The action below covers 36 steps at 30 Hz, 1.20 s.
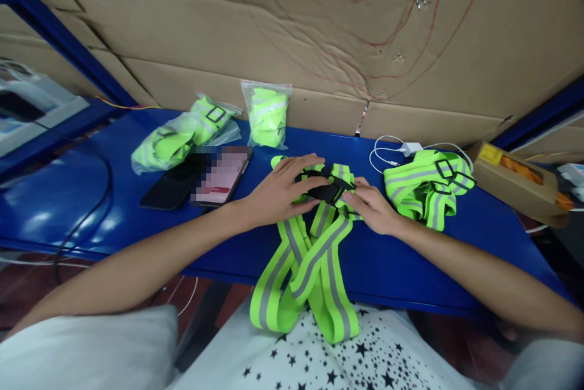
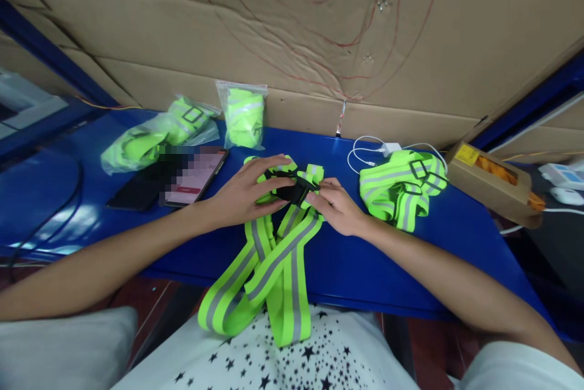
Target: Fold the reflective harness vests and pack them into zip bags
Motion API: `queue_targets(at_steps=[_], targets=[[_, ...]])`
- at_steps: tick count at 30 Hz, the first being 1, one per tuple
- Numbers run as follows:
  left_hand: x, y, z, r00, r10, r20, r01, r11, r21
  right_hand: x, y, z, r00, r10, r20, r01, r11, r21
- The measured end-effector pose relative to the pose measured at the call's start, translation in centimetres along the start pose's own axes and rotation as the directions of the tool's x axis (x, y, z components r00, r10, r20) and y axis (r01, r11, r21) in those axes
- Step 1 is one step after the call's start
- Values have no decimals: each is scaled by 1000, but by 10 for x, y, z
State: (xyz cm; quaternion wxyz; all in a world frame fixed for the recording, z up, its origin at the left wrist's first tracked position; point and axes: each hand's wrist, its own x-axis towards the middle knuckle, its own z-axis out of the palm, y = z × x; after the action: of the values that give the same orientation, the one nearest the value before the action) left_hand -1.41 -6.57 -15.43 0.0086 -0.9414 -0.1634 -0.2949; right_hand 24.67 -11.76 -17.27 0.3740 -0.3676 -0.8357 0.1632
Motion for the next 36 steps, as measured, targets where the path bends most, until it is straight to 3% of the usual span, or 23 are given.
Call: queue_targets(at_steps=[3,5,9,19,30,36], targets=[[0,1,3,1000,7,-13,-6,999,37,-3,-7,1,994,-14,-107,-5,984,-176],[-1,3,5,1000,16,-18,-15,998,62,-5,-13,3,986,-86,-142,30,934,-355],[-1,7,6,998,58,31,-62,986,155,-7,-20,7,980,-201,-9,164,823,-544],[2,10,5,994,64,85,-82,969,232,-5,-22,10,983,-181,31,167,810,-563],[2,4,-10,965,-63,255,56,998,33,-4,-18,9,996,-85,7,75,826,-559],[-2,0,-18,934,-167,316,184,983,-26,-4,-18,7,998,-17,62,51,797,-601]])
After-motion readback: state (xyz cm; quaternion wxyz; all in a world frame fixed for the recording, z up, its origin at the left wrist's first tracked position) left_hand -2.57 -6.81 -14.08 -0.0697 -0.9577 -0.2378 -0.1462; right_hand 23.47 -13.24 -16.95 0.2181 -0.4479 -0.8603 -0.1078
